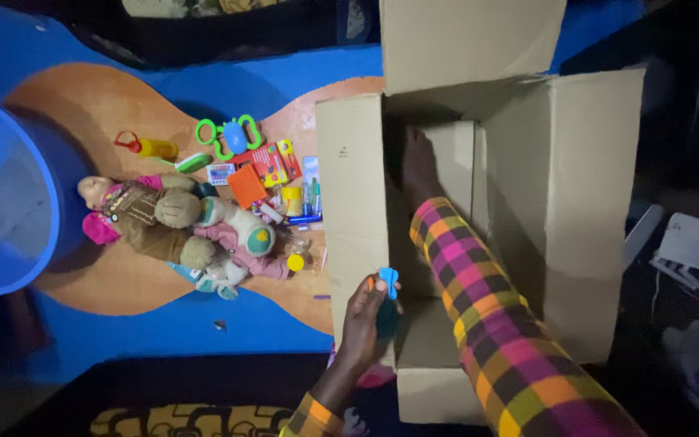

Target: The person unpacks a cardboard box filled with various toys and items, placing them one by one onto a wooden table. The items include a stuffed bunny, a doll, a toy truck, and several small plastic toys and containers.

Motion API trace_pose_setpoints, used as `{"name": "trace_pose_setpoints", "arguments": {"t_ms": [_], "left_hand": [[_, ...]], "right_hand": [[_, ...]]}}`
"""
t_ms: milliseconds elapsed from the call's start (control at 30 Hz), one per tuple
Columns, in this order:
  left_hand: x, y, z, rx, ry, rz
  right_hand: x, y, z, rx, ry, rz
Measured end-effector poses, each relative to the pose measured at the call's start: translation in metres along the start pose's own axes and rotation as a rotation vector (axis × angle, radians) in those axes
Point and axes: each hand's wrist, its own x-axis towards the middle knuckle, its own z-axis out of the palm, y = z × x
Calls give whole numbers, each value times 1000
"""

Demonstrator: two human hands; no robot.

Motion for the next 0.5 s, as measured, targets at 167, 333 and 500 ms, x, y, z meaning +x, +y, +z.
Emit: {"name": "trace_pose_setpoints", "arguments": {"t_ms": [167, 333, 500], "left_hand": [[6, -7, -1, -2, 34, -21], [4, 5, 4, 6, 39, -9], [12, 16, 2, -11, 61, 92]], "right_hand": [[-32, -1, -13, -412, -126, -209], [-87, -1, -39, -386, -179, -88], [-163, -80, -116, -173, 49, -152]]}}
